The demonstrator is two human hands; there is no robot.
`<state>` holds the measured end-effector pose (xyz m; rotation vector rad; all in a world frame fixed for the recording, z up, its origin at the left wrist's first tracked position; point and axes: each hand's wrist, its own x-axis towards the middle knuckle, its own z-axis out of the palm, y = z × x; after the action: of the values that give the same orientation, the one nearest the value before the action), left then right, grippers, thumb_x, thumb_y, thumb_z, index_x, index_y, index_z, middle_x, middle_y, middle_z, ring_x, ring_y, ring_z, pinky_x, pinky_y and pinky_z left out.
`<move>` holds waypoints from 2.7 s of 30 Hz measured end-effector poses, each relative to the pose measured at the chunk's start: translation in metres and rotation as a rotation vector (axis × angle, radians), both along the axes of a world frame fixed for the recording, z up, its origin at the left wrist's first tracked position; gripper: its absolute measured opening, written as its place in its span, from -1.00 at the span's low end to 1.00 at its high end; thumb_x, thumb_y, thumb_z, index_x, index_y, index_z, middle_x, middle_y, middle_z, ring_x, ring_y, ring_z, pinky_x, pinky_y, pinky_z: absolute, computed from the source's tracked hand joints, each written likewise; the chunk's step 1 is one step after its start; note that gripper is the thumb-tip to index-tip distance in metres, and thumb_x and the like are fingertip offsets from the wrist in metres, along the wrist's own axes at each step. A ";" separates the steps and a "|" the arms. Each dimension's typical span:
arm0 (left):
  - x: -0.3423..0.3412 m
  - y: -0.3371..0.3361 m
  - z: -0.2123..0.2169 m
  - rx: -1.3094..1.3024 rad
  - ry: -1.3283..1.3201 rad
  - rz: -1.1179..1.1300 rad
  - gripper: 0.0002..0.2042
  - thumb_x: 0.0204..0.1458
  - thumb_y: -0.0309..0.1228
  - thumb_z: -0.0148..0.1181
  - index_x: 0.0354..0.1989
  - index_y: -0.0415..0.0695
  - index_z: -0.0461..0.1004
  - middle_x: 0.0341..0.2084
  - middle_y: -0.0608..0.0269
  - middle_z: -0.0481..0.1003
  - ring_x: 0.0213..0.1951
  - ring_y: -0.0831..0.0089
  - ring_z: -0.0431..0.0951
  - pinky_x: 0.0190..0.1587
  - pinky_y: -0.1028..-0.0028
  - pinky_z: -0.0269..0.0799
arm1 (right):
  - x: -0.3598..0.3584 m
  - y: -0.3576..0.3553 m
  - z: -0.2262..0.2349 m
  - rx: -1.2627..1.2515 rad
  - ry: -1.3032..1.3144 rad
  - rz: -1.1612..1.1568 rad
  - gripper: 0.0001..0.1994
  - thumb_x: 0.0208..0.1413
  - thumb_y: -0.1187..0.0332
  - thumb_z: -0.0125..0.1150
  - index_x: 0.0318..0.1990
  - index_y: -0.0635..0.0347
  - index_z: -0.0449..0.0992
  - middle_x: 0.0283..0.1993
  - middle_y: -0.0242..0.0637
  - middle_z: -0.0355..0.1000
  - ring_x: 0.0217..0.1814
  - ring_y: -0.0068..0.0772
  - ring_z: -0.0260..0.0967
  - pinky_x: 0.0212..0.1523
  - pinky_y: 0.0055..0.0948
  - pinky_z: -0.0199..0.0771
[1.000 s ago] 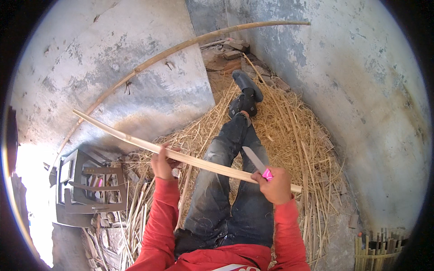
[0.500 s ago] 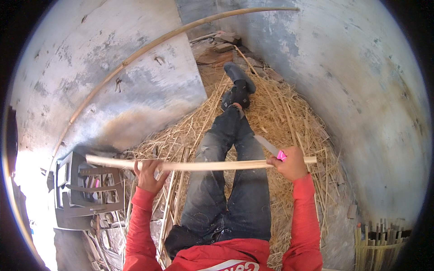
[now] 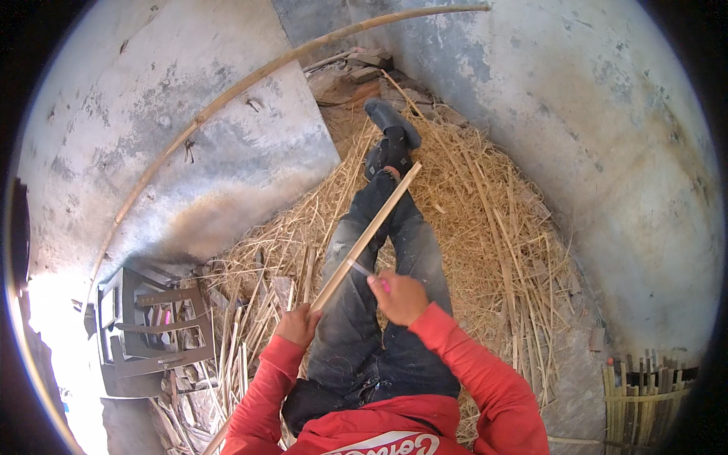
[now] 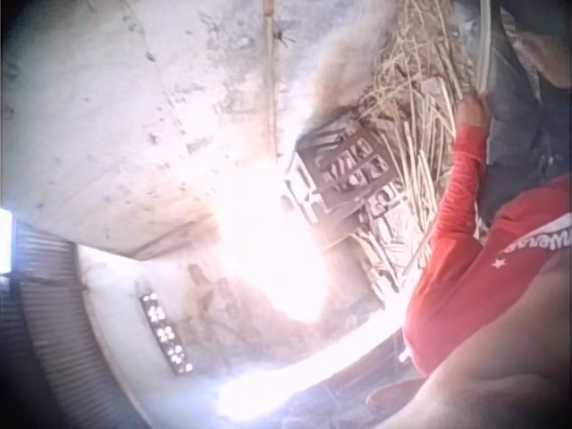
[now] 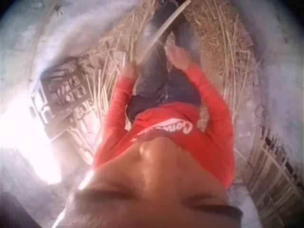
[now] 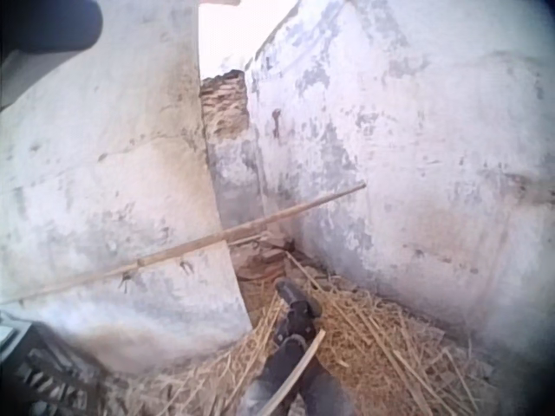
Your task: The person uses a utility knife to shave and smooth thin bamboo strips while sitting on a straw-covered floor. They handle the strips one at a time, running the blade along the surface to remove material.
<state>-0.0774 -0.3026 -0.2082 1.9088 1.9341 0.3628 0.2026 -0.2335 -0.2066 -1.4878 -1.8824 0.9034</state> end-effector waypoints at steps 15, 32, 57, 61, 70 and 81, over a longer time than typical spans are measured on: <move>-0.003 -0.026 0.004 -0.014 -0.011 -0.031 -0.62 0.28 -0.04 0.17 -0.29 -0.16 0.49 -0.59 -0.23 0.53 -0.45 -0.30 0.58 -0.41 -0.10 0.49 | -0.024 0.022 -0.048 0.019 -0.396 -0.019 -0.32 0.39 -0.17 -0.13 -0.44 0.29 0.62 -0.45 0.20 0.54 -0.36 0.33 0.55 -0.28 0.21 0.56; -0.105 -0.132 -0.018 0.053 0.151 0.021 -0.59 0.20 -0.04 0.29 -0.50 -0.11 0.41 -0.70 -0.12 0.47 -0.58 -0.21 0.53 -0.54 -0.04 0.40 | -0.009 0.073 -0.025 0.067 -0.337 -0.235 -0.34 0.40 -0.17 -0.14 -0.43 0.22 0.63 -0.47 0.11 0.56 -0.38 0.29 0.55 -0.30 0.15 0.57; -0.106 -0.170 -0.055 0.035 -0.013 0.100 -0.61 0.19 -0.12 0.32 -0.51 -0.15 0.40 -0.74 -0.14 0.42 -0.61 -0.21 0.51 -0.57 0.02 0.38 | -0.018 0.064 -0.042 0.120 -0.489 0.163 -0.31 0.38 -0.24 -0.15 -0.43 0.23 0.59 -0.51 0.08 0.55 -0.46 0.19 0.56 -0.38 0.11 0.57; -0.108 -0.170 -0.052 0.026 -0.032 0.114 -0.60 0.18 -0.13 0.33 -0.51 -0.16 0.39 -0.72 -0.15 0.42 -0.60 -0.22 0.51 -0.56 0.01 0.38 | -0.027 0.042 -0.039 0.135 -0.532 0.337 -0.34 0.37 -0.24 -0.15 -0.36 0.20 0.62 -0.48 0.04 0.57 -0.45 0.17 0.57 -0.34 0.10 0.58; -0.100 -0.137 -0.047 0.031 0.034 0.075 -0.61 0.19 -0.12 0.32 -0.48 -0.19 0.42 -0.69 -0.21 0.44 -0.55 -0.27 0.52 -0.51 -0.01 0.41 | -0.012 0.077 -0.027 0.206 -0.636 0.261 -0.28 0.34 -0.30 -0.14 -0.46 0.21 0.59 -0.49 0.06 0.57 -0.45 0.18 0.58 -0.39 0.08 0.61; -0.126 -0.168 -0.044 -0.035 -0.010 0.090 -0.60 0.21 -0.11 0.28 -0.48 -0.19 0.44 -0.69 -0.23 0.43 -0.56 -0.26 0.52 -0.47 0.00 0.42 | 0.119 0.168 0.000 0.151 -0.416 -0.388 -0.29 0.38 -0.26 -0.18 -0.24 0.23 0.69 -0.39 0.15 0.57 -0.28 0.22 0.55 -0.20 0.08 0.49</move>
<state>-0.2030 -0.4710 -0.2520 1.7990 2.0112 0.3617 0.3213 -0.0656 -0.2061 -1.9624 -1.7857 0.2805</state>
